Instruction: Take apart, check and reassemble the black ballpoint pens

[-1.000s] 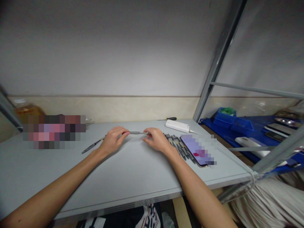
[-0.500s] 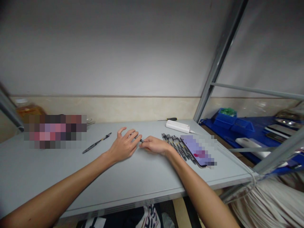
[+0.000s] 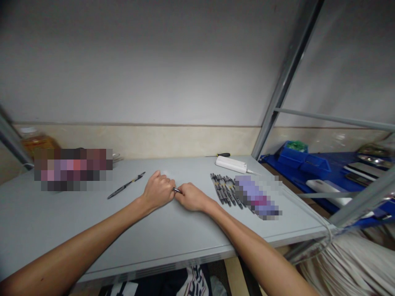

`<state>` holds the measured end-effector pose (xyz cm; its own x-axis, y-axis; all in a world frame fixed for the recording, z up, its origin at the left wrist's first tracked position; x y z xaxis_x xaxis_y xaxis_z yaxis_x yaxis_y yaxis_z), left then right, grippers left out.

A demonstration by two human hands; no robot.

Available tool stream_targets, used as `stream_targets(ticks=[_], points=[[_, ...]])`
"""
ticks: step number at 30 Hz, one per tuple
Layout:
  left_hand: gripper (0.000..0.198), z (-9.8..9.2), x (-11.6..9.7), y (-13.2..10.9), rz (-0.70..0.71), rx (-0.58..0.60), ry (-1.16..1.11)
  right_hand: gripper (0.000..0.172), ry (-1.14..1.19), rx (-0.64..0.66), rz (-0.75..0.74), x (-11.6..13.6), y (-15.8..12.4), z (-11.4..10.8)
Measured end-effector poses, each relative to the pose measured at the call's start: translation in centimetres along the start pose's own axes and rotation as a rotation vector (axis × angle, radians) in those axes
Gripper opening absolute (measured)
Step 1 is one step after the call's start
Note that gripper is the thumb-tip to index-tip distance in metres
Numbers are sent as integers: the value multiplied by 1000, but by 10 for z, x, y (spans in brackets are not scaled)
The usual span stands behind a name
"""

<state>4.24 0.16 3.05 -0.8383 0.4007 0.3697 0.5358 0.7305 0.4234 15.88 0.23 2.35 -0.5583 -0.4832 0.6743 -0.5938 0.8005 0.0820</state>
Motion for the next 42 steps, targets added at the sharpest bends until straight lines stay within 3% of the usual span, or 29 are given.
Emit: stream_targets(ticks=[3, 6, 10, 14, 18, 23, 27, 30, 34, 42], points=[[21, 3, -2, 1, -54, 102, 35, 25, -352, -112, 36, -2, -1, 1], [24, 10, -1, -1, -104, 192, 28, 29, -567, -139, 76, -4, -2, 0], [23, 7, 2, -3, -33, 75, -112, 30, -631, -169, 100, -6, -3, -10], [23, 1, 9, -2, 68, -84, -224, 29, -621, -196, 155, -10, -3, -21], [28, 6, 12, 0, 94, -83, -264, 28, -608, -174, 143, -13, -2, -22], [34, 13, 16, -1, 25, -10, -370, 30, -588, -175, 114, -11, -2, -21], [24, 11, 23, -2, -78, -117, -592, 40, -488, -212, 100, -13, -2, -27], [18, 10, 30, -2, -167, -178, -751, 40, -363, -221, -17, -15, 0, -30], [14, 15, 38, -1, -295, -140, -956, 33, -269, -229, -170, -18, 3, -32], [25, 33, 36, 0, -385, -40, -1258, 13, -174, -343, -279, -17, 2, -38]])
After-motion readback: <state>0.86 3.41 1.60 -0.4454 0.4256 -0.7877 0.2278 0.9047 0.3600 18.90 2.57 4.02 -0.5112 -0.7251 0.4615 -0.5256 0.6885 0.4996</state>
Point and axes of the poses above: each hand's wrist, its own y-axis towards the middle knuckle, its own z-axis out of the palm, x = y × z, the point moved 3 cm from there along y, towards the middle knuckle, and after that the axes turned 13 degrees about y, right-handed, at the moved point
